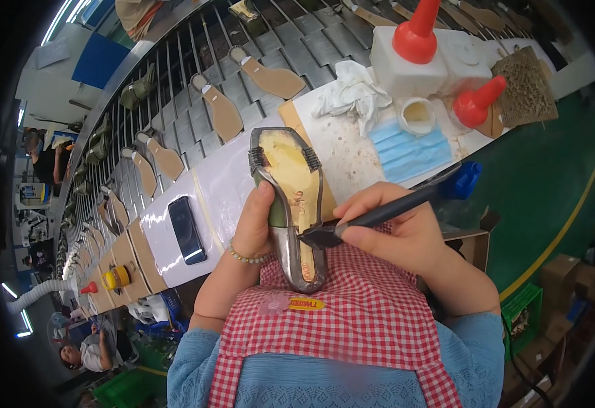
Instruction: Applying adhesive to the edges of shoe soles and components using a small brush on an assembly line.
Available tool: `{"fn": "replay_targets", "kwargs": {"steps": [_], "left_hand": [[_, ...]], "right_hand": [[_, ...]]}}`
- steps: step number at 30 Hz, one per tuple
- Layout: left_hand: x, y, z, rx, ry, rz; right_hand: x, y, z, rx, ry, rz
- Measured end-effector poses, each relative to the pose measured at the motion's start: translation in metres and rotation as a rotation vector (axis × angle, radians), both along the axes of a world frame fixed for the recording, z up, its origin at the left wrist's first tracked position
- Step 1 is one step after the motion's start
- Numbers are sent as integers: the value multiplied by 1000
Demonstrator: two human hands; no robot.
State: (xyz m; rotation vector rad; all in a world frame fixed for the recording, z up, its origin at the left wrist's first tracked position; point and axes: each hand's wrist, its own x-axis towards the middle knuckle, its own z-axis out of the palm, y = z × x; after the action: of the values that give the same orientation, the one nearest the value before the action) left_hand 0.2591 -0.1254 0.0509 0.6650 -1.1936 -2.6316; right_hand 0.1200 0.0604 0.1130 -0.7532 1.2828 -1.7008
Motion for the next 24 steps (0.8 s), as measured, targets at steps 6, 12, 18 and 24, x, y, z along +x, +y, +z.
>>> {"fn": "replay_targets", "kwargs": {"steps": [6,12,18,24], "left_hand": [[8,2,6,-42,17,-46],[10,5,9,-57,13,-48],[11,5,9,-69,-10,-56],[13,6,7,-68,-13,-61]], "right_hand": [[14,-3,-5,52,150,37],[14,-6,5,-34,641,-50],[14,0,6,-29,541,161],[14,-1,2,53,330,171]]}}
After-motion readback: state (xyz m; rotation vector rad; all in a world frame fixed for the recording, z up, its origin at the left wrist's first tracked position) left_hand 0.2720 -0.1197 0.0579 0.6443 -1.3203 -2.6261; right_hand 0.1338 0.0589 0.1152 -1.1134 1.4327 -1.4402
